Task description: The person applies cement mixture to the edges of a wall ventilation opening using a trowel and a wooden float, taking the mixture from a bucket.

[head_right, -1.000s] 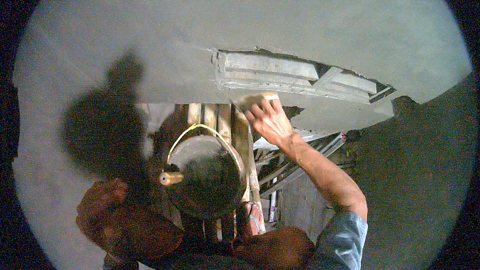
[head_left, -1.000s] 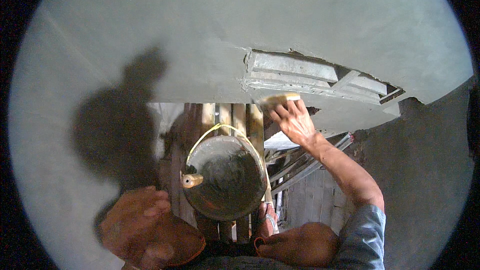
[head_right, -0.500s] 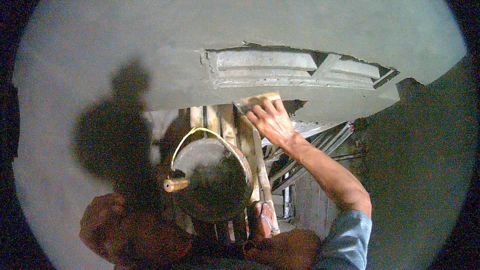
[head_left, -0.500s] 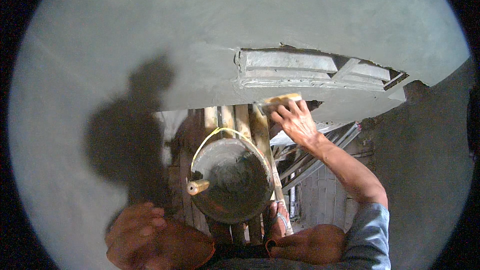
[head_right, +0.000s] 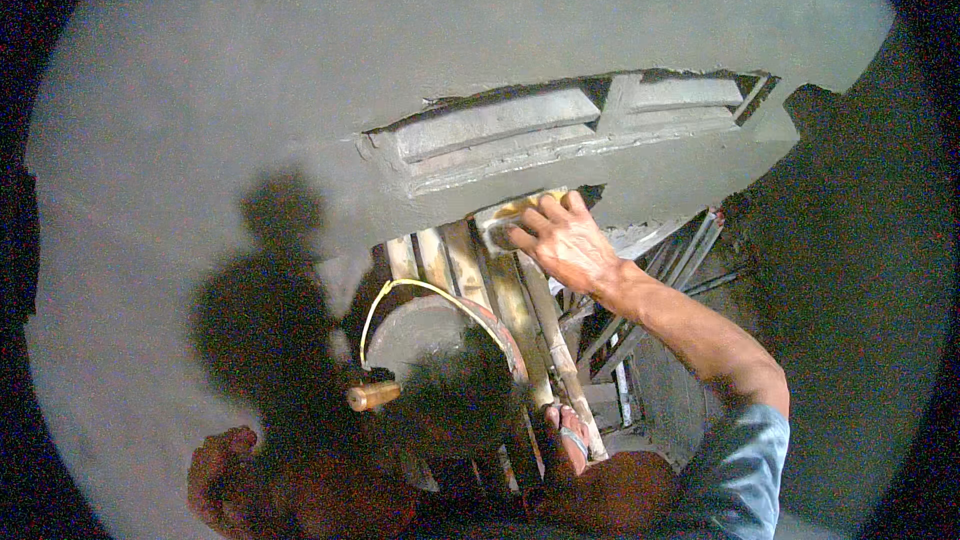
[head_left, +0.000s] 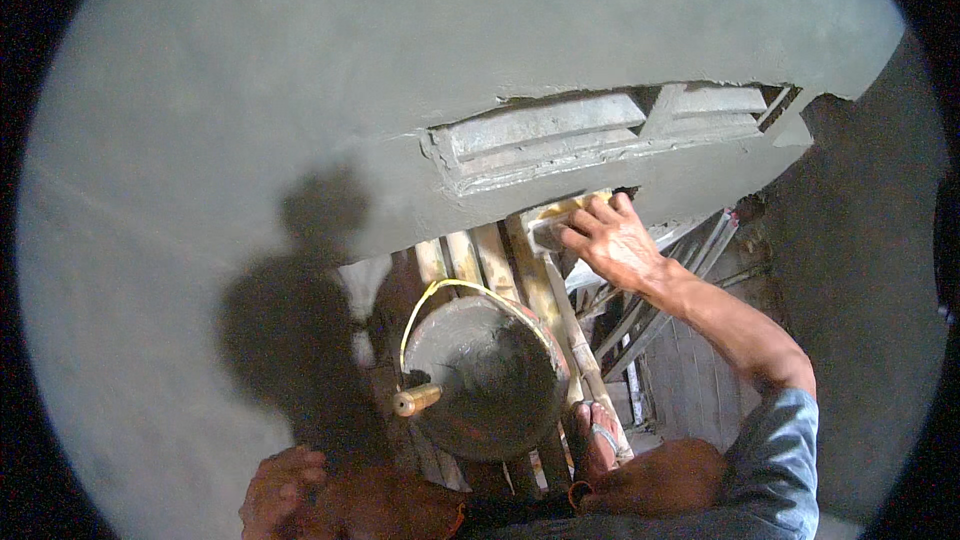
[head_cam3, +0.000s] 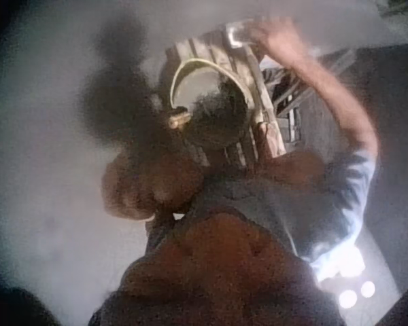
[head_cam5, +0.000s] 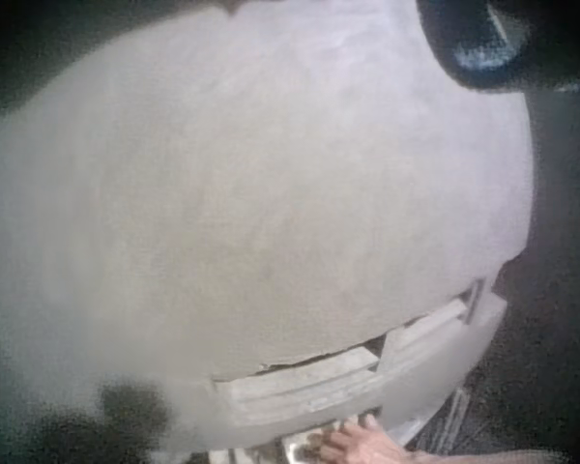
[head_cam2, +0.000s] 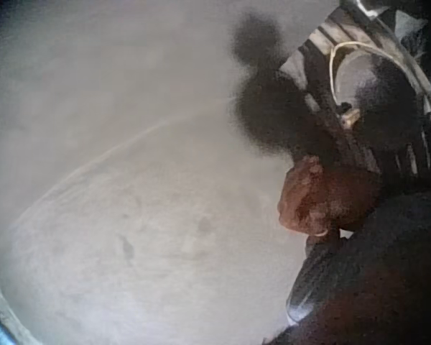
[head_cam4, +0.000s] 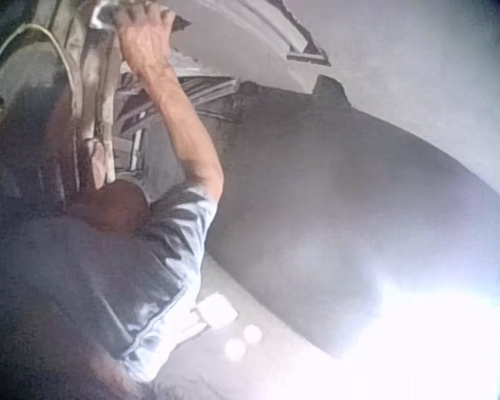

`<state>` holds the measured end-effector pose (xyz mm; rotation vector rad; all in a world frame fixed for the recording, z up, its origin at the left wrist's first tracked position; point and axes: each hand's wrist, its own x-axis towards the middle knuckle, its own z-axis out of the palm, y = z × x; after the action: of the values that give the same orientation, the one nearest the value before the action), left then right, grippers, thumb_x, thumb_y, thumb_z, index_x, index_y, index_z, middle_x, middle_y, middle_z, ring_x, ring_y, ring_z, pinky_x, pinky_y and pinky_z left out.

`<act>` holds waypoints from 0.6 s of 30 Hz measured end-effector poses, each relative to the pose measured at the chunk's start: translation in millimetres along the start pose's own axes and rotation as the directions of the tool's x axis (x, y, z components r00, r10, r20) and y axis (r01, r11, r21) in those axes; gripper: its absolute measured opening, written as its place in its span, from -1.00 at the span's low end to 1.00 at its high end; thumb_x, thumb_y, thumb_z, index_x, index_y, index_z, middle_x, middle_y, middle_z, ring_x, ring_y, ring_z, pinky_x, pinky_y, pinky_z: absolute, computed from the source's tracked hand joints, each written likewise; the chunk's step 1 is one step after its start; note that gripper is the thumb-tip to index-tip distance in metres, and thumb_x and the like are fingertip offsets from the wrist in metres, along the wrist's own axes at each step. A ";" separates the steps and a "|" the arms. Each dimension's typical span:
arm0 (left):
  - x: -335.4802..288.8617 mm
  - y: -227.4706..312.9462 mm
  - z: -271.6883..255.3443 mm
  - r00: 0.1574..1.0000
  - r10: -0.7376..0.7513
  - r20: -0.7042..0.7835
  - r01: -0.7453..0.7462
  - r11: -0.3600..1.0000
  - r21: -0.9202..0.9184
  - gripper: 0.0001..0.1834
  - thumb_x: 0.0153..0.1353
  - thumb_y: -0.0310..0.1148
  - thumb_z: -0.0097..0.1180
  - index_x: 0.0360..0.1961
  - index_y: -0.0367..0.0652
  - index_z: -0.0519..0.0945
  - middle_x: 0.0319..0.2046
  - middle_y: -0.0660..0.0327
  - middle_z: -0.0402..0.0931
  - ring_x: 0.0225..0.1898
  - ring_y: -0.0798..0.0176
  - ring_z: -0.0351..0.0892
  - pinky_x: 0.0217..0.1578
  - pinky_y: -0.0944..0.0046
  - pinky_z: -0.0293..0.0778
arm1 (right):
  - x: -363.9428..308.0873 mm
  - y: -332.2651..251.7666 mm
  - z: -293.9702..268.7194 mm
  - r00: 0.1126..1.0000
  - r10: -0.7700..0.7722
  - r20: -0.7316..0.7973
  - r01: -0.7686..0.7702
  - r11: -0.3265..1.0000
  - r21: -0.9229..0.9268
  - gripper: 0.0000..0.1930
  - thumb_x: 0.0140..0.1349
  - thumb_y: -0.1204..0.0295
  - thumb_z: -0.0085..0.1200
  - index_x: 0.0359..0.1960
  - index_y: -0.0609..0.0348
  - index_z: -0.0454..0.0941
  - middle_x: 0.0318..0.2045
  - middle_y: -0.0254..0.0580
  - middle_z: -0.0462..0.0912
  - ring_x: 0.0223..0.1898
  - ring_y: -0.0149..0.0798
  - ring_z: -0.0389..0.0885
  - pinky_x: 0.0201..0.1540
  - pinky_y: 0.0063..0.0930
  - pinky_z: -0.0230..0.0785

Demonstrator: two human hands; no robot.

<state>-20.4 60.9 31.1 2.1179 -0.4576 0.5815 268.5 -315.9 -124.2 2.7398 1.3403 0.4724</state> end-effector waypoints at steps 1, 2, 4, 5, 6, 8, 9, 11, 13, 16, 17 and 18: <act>0.0 1.3 -1.5 1.000 -0.009 0.008 0.009 1.000 0.008 -0.49 0.31 -0.01 0.25 0.08 -0.20 0.57 -0.23 -0.09 0.71 -0.15 -0.19 0.74 -0.01 -0.19 0.61 | 0.1 -3.0 -12.1 0.999 0.047 0.012 -0.047 0.997 0.062 -0.69 0.20 0.33 0.17 -0.01 -0.01 0.58 -0.05 -0.28 0.59 0.04 -0.17 0.51 0.08 -0.09 0.32; 2.6 0.8 -0.9 1.000 -0.006 0.009 0.006 1.000 0.012 -0.49 0.31 -0.01 0.25 0.08 -0.20 0.57 -0.23 -0.09 0.71 -0.15 -0.18 0.74 -0.01 -0.19 0.61 | 7.6 -3.0 -24.0 0.998 0.054 0.024 -0.057 0.991 0.118 -0.67 0.22 0.32 0.19 0.02 0.01 0.56 -0.05 -0.24 0.60 0.04 -0.14 0.52 0.07 -0.07 0.32; 6.4 -2.2 4.4 1.000 0.002 0.011 -0.002 1.000 -0.003 -0.49 0.31 -0.01 0.25 0.08 -0.20 0.57 -0.23 -0.09 0.71 -0.15 -0.18 0.74 -0.01 -0.19 0.61 | 30.8 0.8 -49.7 0.995 0.078 0.061 -0.090 0.973 0.212 -0.62 0.25 0.31 0.23 0.08 0.06 0.53 -0.05 -0.17 0.60 0.04 -0.09 0.54 0.06 -0.02 0.34; 6.1 -3.0 7.3 1.000 0.000 0.010 0.000 1.000 -0.011 -0.49 0.31 -0.01 0.25 0.07 -0.20 0.57 -0.23 -0.09 0.71 -0.15 -0.18 0.74 -0.01 -0.19 0.61 | 41.6 3.1 -55.7 0.995 0.059 0.083 -0.077 0.972 0.223 -0.60 0.26 0.30 0.23 0.11 0.07 0.51 -0.06 -0.15 0.60 0.05 -0.06 0.55 0.07 0.01 0.34; 6.9 -3.2 8.6 1.000 0.003 0.008 -0.003 1.000 -0.018 -0.49 0.31 -0.01 0.25 0.07 -0.20 0.57 -0.23 -0.09 0.71 -0.15 -0.18 0.74 0.00 -0.18 0.61 | 52.9 5.8 -62.2 0.994 0.042 0.101 -0.065 0.971 0.230 -0.58 0.27 0.30 0.22 0.14 0.09 0.49 -0.07 -0.12 0.61 0.05 -0.03 0.55 0.08 0.03 0.34; 6.9 -2.0 10.0 1.000 0.001 0.005 -0.001 1.000 -0.018 -0.49 0.31 -0.01 0.24 0.07 -0.20 0.57 -0.23 -0.09 0.71 -0.15 -0.18 0.74 0.00 -0.18 0.61 | 76.3 7.2 -71.0 0.977 0.013 0.215 -0.068 0.966 0.249 -0.52 0.31 0.28 0.21 0.23 0.13 0.44 -0.04 -0.04 0.61 0.12 0.06 0.54 0.18 0.12 0.32; 6.8 -1.4 10.7 1.000 0.001 0.004 -0.001 1.000 -0.025 -0.49 0.31 -0.01 0.24 0.07 -0.19 0.57 -0.23 -0.09 0.71 -0.15 -0.18 0.74 0.00 -0.18 0.61 | 83.8 7.0 -73.1 0.972 0.010 0.237 -0.074 0.962 0.263 -0.52 0.31 0.28 0.21 0.22 0.14 0.44 -0.02 -0.03 0.61 0.14 0.07 0.53 0.20 0.12 0.32; 7.9 -1.3 10.6 1.000 0.000 0.005 0.001 1.000 -0.031 -0.50 0.31 -0.01 0.24 0.06 -0.19 0.57 -0.23 -0.09 0.71 -0.15 -0.17 0.74 0.00 -0.18 0.61 | 96.5 7.0 -75.0 0.960 0.004 0.279 -0.089 0.952 0.294 -0.53 0.33 0.27 0.20 0.21 0.15 0.44 0.02 0.00 0.61 0.17 0.08 0.53 0.24 0.11 0.32; 8.5 -2.2 11.5 1.000 -0.002 0.008 0.002 0.999 -0.037 -0.50 0.32 0.00 0.24 0.06 -0.19 0.57 -0.23 -0.08 0.71 -0.15 -0.17 0.74 0.00 -0.18 0.61 | 105.3 9.2 -66.9 0.951 -0.002 0.309 -0.083 0.962 0.260 -0.54 0.33 0.27 0.21 0.19 0.20 0.45 0.04 0.06 0.62 0.17 0.11 0.55 0.22 0.11 0.34; 8.1 -2.5 11.2 1.000 -0.004 0.016 0.004 0.999 -0.037 -0.50 0.32 0.00 0.24 0.06 -0.19 0.57 -0.23 -0.08 0.71 -0.15 -0.17 0.74 0.00 -0.17 0.61 | 119.1 6.7 -69.2 0.935 -0.033 0.354 -0.070 0.959 0.274 -0.54 0.33 0.31 0.20 0.19 0.25 0.45 -0.03 0.13 0.66 0.07 0.15 0.63 0.19 0.12 0.38; 8.5 -3.4 11.5 1.000 -0.006 0.018 0.007 0.999 -0.035 -0.50 0.32 0.00 0.24 0.05 -0.19 0.57 -0.23 -0.08 0.71 -0.15 -0.17 0.74 0.00 -0.17 0.61 | 121.7 6.9 -73.1 0.927 -0.040 0.373 -0.083 0.948 0.307 -0.54 0.33 0.32 0.20 0.19 0.26 0.45 -0.07 0.14 0.67 0.05 0.16 0.64 0.19 0.13 0.38; 10.0 -3.8 11.8 1.000 -0.006 0.021 0.007 0.999 -0.035 -0.50 0.32 0.00 0.23 0.05 -0.19 0.57 -0.23 -0.08 0.71 -0.15 -0.17 0.74 0.01 -0.17 0.61 | 122.7 8.6 -78.0 0.919 -0.044 0.393 -0.099 0.937 0.335 -0.54 0.33 0.32 0.19 0.19 0.27 0.45 -0.10 0.15 0.69 0.02 0.17 0.65 0.19 0.13 0.38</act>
<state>-7.4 52.2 28.1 2.0932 -0.4696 0.5445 322.7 -232.2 -18.0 2.9011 1.3817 -0.3482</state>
